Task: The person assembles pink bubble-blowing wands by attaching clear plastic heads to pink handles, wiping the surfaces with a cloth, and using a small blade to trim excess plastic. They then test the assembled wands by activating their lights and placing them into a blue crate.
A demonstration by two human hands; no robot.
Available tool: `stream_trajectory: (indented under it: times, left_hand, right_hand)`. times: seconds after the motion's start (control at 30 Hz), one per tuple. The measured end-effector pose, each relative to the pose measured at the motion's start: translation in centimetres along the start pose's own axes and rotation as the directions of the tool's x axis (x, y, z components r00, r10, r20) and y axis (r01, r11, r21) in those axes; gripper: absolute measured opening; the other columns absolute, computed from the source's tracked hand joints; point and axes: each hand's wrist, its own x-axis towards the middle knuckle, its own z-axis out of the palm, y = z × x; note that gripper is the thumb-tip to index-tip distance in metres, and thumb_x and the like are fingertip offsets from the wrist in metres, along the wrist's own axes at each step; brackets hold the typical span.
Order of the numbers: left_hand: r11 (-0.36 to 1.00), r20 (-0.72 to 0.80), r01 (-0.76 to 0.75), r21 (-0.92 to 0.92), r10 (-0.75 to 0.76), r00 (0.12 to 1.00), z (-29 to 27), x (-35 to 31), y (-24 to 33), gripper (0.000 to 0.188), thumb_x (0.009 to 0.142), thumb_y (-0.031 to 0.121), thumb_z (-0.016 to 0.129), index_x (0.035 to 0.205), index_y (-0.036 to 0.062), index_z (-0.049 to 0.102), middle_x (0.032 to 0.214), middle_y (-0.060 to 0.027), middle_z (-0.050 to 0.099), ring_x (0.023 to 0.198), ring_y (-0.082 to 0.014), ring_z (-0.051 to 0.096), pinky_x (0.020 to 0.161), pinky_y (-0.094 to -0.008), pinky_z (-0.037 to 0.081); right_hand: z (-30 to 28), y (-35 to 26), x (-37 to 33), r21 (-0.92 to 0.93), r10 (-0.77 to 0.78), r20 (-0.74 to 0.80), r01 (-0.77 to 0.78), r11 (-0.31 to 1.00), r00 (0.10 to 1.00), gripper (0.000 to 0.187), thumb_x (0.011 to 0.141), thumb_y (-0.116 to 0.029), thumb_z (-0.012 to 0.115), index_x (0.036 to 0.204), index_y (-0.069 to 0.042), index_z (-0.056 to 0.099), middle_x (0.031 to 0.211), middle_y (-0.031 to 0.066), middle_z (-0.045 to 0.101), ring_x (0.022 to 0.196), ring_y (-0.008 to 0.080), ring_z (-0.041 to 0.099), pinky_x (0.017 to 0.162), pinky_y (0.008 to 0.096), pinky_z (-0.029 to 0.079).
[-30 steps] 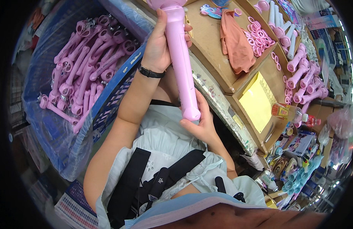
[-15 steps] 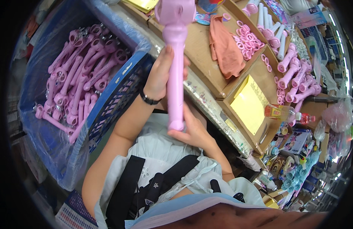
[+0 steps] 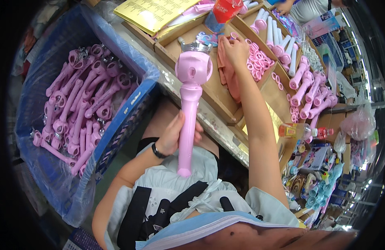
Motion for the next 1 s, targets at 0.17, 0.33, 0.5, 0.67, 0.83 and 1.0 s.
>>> stream_trajectory:
  times: [0.17,0.33,0.5,0.67,0.83,1.0]
  left_hand:
    - [0.994,0.171,0.102,-0.037,-0.094,0.981,-1.7,-2.6,-1.7,0.060,0.095,0.050,0.034,0.137,0.0090,0.025,0.094,-0.0133,0.057,0.081,-0.0189,0.061,0.077,-0.0334,0.051]
    - [0.984,0.186,0.177,-0.001,-0.174,0.967,-2.8,-3.0,-2.1,0.051,0.096,0.043,0.039,0.133,0.0105,0.026,0.096,-0.0126,0.056,0.085,-0.0169,0.060,0.080,-0.0324,0.050]
    - [0.988,0.140,0.155,-0.016,-0.152,0.978,-2.9,-1.5,-1.6,0.047,0.096,0.040,0.041,0.130,0.0097,0.028,0.093,-0.0118,0.057,0.080,-0.0163,0.060,0.076,-0.0306,0.051]
    - [0.977,0.129,0.128,-0.170,-0.106,0.986,-2.5,0.4,-0.1,0.047,0.095,0.049,0.038,0.120,0.0093,0.035,0.079,-0.0120,0.056,0.065,-0.0157,0.056,0.061,-0.0259,0.049]
    - [0.989,0.073,0.124,-0.082,-0.119,0.990,-1.8,0.6,0.8,0.043,0.096,0.045,0.037,0.119,0.0089,0.036,0.080,-0.0113,0.056,0.064,-0.0145,0.055,0.061,-0.0251,0.049]
    - [0.985,0.037,0.136,-0.110,-0.132,0.991,-1.4,0.3,0.8,0.043,0.096,0.046,0.038,0.117,0.0084,0.038,0.079,-0.0105,0.056,0.064,-0.0138,0.055,0.061,-0.0249,0.048]
  right_hand:
    - [5.0,0.2,1.2,-0.293,-0.063,-0.183,0.007,0.956,0.981,0.042,0.072,-0.056,0.063,0.083,-0.017,0.075,0.109,0.0176,0.062,0.099,0.0326,0.057,0.091,0.0390,0.041]
    - [5.1,3.3,3.3,0.734,0.303,0.447,-0.539,0.413,0.842,0.033,0.080,-0.025,0.059,0.097,0.004,0.064,0.095,0.0108,0.065,0.084,0.0181,0.064,0.071,0.0259,0.050]
    - [-4.0,5.7,0.7,0.787,0.128,0.607,-0.571,-0.235,0.784,0.039,0.082,-0.017,0.049,0.114,0.005,0.055,0.109,0.0124,0.062,0.102,0.0210,0.058,0.092,0.0328,0.044]
    - [-11.6,3.5,-3.3,0.868,-0.047,0.476,-0.478,-0.133,0.878,0.050,0.086,-0.025,0.052,0.125,0.006,0.049,0.121,0.0120,0.056,0.114,0.0189,0.051,0.101,0.0329,0.034]
    - [-14.7,2.7,-6.6,0.918,-0.107,0.390,-0.395,-0.039,0.915,0.048,0.089,-0.029,0.053,0.122,0.005,0.051,0.125,0.0122,0.054,0.115,0.0226,0.051,0.101,0.0358,0.034]
    - [-15.2,4.0,-9.4,0.828,0.035,0.108,-0.109,0.550,0.994,0.041,0.093,-0.023,0.047,0.121,0.007,0.050,0.135,0.0154,0.044,0.126,0.0200,0.040,0.105,0.0364,0.029]
